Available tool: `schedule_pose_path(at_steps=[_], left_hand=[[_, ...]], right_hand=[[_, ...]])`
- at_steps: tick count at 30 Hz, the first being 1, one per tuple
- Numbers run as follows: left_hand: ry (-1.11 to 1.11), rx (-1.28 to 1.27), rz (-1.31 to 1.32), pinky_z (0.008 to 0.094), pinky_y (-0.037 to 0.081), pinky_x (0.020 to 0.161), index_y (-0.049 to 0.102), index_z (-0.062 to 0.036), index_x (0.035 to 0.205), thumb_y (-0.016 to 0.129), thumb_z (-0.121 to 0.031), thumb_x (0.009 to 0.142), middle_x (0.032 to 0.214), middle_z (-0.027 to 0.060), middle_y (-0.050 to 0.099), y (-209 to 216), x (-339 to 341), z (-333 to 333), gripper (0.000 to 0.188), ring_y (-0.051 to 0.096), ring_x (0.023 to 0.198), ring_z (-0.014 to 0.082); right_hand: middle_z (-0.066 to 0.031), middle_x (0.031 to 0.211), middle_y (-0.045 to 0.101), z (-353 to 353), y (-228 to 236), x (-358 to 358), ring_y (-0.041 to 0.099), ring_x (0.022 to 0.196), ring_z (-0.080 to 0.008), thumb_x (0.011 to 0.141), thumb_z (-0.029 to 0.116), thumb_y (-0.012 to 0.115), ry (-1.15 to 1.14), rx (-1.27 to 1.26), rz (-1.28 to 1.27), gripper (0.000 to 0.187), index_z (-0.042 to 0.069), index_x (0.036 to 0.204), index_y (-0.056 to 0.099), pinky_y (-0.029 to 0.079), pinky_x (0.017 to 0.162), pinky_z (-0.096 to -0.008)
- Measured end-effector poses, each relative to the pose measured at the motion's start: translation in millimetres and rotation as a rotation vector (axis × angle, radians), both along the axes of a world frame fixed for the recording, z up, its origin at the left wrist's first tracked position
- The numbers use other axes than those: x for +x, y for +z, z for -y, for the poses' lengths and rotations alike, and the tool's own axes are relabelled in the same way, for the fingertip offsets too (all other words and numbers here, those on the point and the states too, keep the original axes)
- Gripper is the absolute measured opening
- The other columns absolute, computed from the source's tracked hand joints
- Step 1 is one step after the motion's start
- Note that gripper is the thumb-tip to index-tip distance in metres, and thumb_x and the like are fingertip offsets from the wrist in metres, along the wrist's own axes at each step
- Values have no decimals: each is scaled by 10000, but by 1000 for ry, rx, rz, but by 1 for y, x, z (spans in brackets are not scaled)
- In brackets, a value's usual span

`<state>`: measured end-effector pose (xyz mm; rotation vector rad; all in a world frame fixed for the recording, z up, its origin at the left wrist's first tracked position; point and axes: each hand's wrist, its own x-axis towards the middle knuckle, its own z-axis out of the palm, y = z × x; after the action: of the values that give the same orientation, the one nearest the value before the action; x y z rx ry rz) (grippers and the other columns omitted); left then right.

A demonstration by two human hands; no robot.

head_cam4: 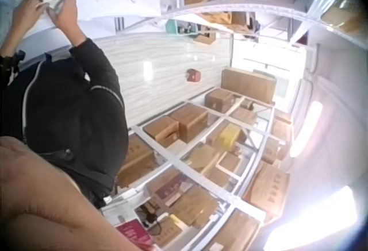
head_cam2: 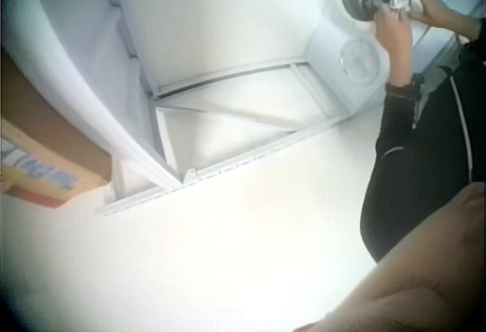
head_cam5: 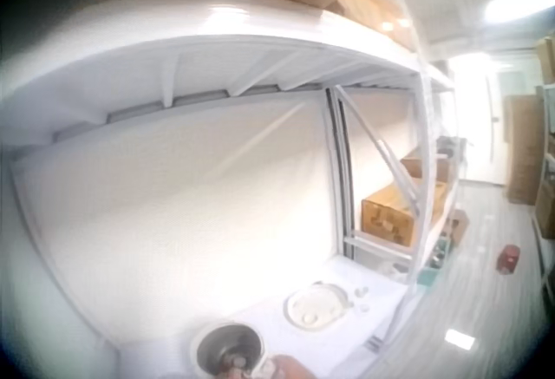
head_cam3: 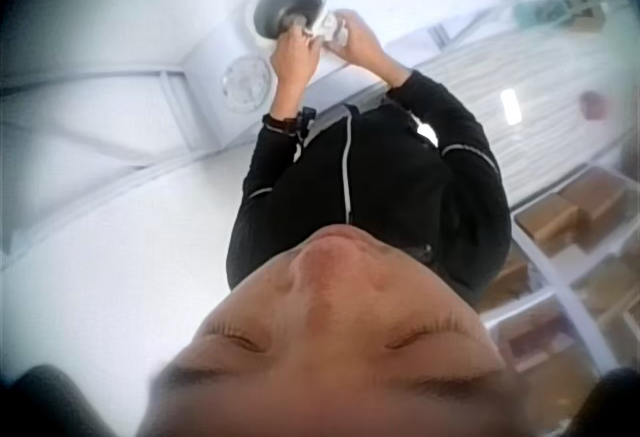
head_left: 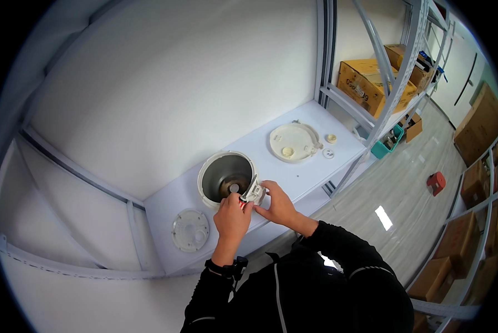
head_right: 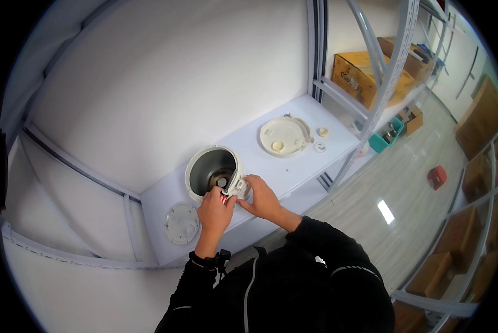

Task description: The person assembles a white cylindrical appliance on a workbench. They use a screwdriver to tighten screws on the base and then attach a perforated metal lid, securing it with additional screws.

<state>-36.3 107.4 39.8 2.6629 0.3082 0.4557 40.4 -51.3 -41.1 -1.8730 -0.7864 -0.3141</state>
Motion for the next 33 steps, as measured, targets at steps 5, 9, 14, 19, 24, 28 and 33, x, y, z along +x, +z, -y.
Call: schedule_pose_path(at_steps=[5, 9, 14, 19, 24, 28, 33], left_hand=[[4, -38, -9, 503, 562, 731, 644, -99, 1052, 858, -392, 807, 964, 130, 720, 6, 3, 5, 438, 715, 924, 370], [32, -36, -11, 493, 560, 735, 655, -102, 1045, 877, -402, 782, 969, 123, 717, 6, 2, 2, 457, 713, 930, 356], [6, 40, 66, 454, 564, 676, 662, -103, 1000, 903, -355, 756, 923, 84, 715, 0, -2, -14, 426, 710, 865, 323], [-81, -28, 109, 427, 566, 700, 681, -104, 1002, 923, -332, 739, 958, 83, 721, -4, -3, -46, 423, 715, 886, 312], [-173, -62, 192, 393, 583, 782, 692, -86, 1009, 942, -262, 713, 1029, 85, 748, -1, -1, -58, 426, 728, 976, 300], [-142, -74, 166, 383, 585, 790, 693, -86, 1006, 941, -245, 711, 1043, 71, 754, -1, -2, -55, 417, 724, 1018, 284], [-157, -58, 201, 381, 591, 751, 692, -92, 985, 935, -238, 713, 1030, 40, 755, -5, -1, -57, 393, 720, 1036, 261]], right_hand=[[-216, 1279, 596, 6, -4, 2, 633, 1156, -405, 777, 232, 894, -18, 12, -51, 755, -1, 1373, 493, 558, 934, -445], [-220, 1295, 595, 16, -1, 6, 639, 1168, -392, 785, 231, 878, -37, -8, -90, 759, -13, 1387, 487, 573, 932, -431], [-236, 1332, 597, 48, -24, 27, 647, 1195, -387, 794, 206, 854, -77, -80, -262, 805, -7, 1452, 443, 562, 1001, -439], [-240, 1292, 618, 73, -45, 45, 671, 1152, -386, 802, 212, 841, 21, -52, -515, 770, 42, 1439, 443, 552, 1014, -449], [-216, 1245, 646, 74, -68, 57, 659, 1123, -403, 775, 203, 859, -28, -143, -437, 611, 61, 1249, 500, 553, 948, -458], [-193, 1241, 655, 76, -70, 61, 639, 1095, -411, 731, 200, 881, -79, -316, -342, 544, 67, 1139, 545, 543, 889, -463], [-142, 1282, 664, 77, -74, 65, 610, 1173, -376, 700, 248, 905, -125, -401, -112, 483, 84, 1054, 620, 501, 949, -472]])
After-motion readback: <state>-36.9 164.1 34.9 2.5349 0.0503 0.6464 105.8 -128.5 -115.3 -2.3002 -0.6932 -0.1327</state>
